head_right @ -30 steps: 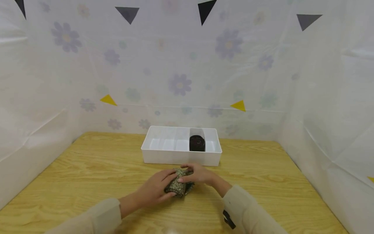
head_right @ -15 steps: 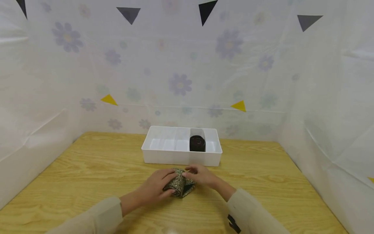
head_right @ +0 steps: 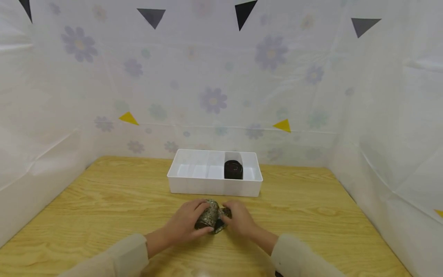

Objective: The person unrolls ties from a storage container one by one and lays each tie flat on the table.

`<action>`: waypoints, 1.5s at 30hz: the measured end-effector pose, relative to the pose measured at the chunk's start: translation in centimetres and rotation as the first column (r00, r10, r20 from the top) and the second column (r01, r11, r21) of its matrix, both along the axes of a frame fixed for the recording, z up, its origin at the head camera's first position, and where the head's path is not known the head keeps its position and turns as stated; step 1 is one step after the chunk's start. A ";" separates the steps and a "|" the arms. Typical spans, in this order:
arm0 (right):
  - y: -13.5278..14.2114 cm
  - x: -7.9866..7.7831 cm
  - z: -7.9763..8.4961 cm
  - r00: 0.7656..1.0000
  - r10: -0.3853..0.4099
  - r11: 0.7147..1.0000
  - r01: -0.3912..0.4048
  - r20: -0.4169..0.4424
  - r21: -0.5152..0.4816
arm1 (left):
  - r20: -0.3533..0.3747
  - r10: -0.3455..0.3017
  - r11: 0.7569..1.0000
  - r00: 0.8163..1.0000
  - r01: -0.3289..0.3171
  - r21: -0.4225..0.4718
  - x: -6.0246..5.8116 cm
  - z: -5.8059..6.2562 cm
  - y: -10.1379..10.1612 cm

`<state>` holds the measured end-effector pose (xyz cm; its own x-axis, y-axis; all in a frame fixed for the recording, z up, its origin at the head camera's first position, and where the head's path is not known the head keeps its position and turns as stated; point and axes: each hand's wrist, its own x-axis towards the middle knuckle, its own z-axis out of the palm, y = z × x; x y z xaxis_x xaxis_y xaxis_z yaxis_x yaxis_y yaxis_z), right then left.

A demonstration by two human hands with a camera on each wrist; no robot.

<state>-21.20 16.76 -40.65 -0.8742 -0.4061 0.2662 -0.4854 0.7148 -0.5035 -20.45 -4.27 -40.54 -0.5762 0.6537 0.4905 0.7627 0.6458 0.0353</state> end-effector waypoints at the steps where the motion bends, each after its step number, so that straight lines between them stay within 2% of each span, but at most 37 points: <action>1: -0.1 0.1 -0.1 1.000 -0.009 1.000 0.009 -0.014 0.008 | 0.007 0.016 1.000 1.000 -0.016 -0.006 0.0 0.0 0.1; 6: -0.4 0.8 -0.7 0.995 -0.038 0.996 0.045 -0.094 0.083 | 0.008 0.088 0.995 0.996 -0.087 -0.050 0.2 0.3 0.4; 9: -0.5 1.1 -0.9 0.991 -0.024 0.991 0.042 -0.134 0.128 | 0.006 0.099 0.993 0.995 -0.099 -0.060 0.3 0.4 0.6; 15: -0.9 1.6 -1.0 0.995 0.002 0.986 0.014 -0.096 0.165 | -0.015 0.097 0.992 0.995 -0.097 -0.083 0.4 0.4 0.7; 18: -1.2 1.7 -1.0 0.995 0.019 0.984 -0.001 -0.094 0.181 | -0.027 0.075 0.994 0.997 -0.077 -0.077 0.4 0.4 0.7; 21: -1.3 1.7 -1.0 0.995 0.033 0.980 -0.013 -0.095 0.200 | -0.062 0.025 0.997 0.998 -0.029 -0.067 0.2 0.2 0.6; 25: -1.2 1.7 -1.1 0.994 0.055 0.974 -0.033 -0.092 0.224 | -0.135 -0.039 0.997 0.990 0.030 -0.068 0.0 0.0 0.4; 28: -1.3 1.7 -1.2 0.993 0.074 0.969 -0.049 -0.095 0.244 | -0.160 -0.060 0.996 0.985 0.049 -0.073 -0.1 -0.1 0.3; 35: -1.5 1.8 -0.9 0.993 0.098 0.951 -0.073 -0.070 0.302 | -0.095 -0.067 0.997 0.993 0.064 -0.037 -0.2 0.1 0.2; 45: -1.4 1.6 -1.1 0.980 0.151 0.937 -0.100 -0.129 0.335 | -0.122 -0.058 0.998 0.991 0.058 -0.004 -0.6 0.2 -0.3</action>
<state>-19.60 15.33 -41.79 -0.7707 -0.5962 0.2248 -0.6334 0.7553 -0.1683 -21.01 -4.59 -40.33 -0.4733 0.6845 0.5545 0.7973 0.6005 -0.0607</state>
